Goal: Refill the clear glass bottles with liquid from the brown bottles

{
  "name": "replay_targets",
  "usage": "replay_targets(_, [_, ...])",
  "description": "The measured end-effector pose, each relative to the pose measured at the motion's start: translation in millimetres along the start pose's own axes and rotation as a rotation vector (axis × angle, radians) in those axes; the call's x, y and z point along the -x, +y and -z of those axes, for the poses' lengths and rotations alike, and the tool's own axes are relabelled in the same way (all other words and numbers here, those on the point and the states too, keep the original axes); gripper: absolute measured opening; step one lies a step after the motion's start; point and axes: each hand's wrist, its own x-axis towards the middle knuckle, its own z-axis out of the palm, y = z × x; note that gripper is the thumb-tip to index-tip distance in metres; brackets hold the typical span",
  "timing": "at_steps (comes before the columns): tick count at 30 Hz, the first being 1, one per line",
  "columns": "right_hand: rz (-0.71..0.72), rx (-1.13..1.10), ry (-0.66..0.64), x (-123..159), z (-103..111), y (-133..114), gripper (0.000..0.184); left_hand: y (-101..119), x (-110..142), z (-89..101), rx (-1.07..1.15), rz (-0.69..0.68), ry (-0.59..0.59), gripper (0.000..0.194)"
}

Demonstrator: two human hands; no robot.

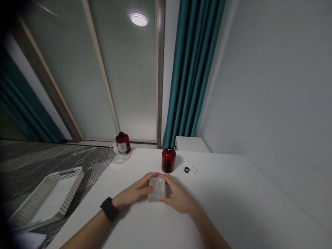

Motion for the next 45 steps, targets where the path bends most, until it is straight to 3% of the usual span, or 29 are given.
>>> replay_targets(5, [-0.009,0.010,-0.012,0,1,0,0.074,1,-1,-4.4,-0.004,0.037,0.062,0.053])
replay_targets(12, [-0.067,0.105,-0.041,5,15,-3,0.087,9,-4,-7.2,0.055,0.036,0.035,0.046])
replay_targets(18, [-0.127,0.145,0.077,7,37,4,0.047,11,-4,-8.0,0.031,0.068,0.043,0.041])
replay_targets(21, [-0.148,0.102,0.163,5,30,6,0.037,9,-4,-9.1,0.031,0.056,0.050,0.039])
replay_targets(26, [-0.109,0.107,0.151,3,2,-3,0.066,6,-5,-10.9,0.039,0.027,0.045,0.040])
replay_targets(29, [-0.118,0.089,0.118,1,-5,-8,0.070,6,-6,-11.3,0.037,-0.007,0.054,0.043])
replay_targets(34, [-0.156,-0.033,0.030,1,8,-1,0.073,4,-5,-13.5,0.000,-0.056,0.071,0.055])
replay_targets(39, [-0.184,-0.120,-0.023,2,20,1,0.057,3,-2,-11.5,-0.090,-0.048,0.037,0.061])
replay_targets(45, [-0.160,-0.095,-0.041,1,24,-9,0.043,8,-1,-0.1,-0.168,-0.009,-0.022,0.083])
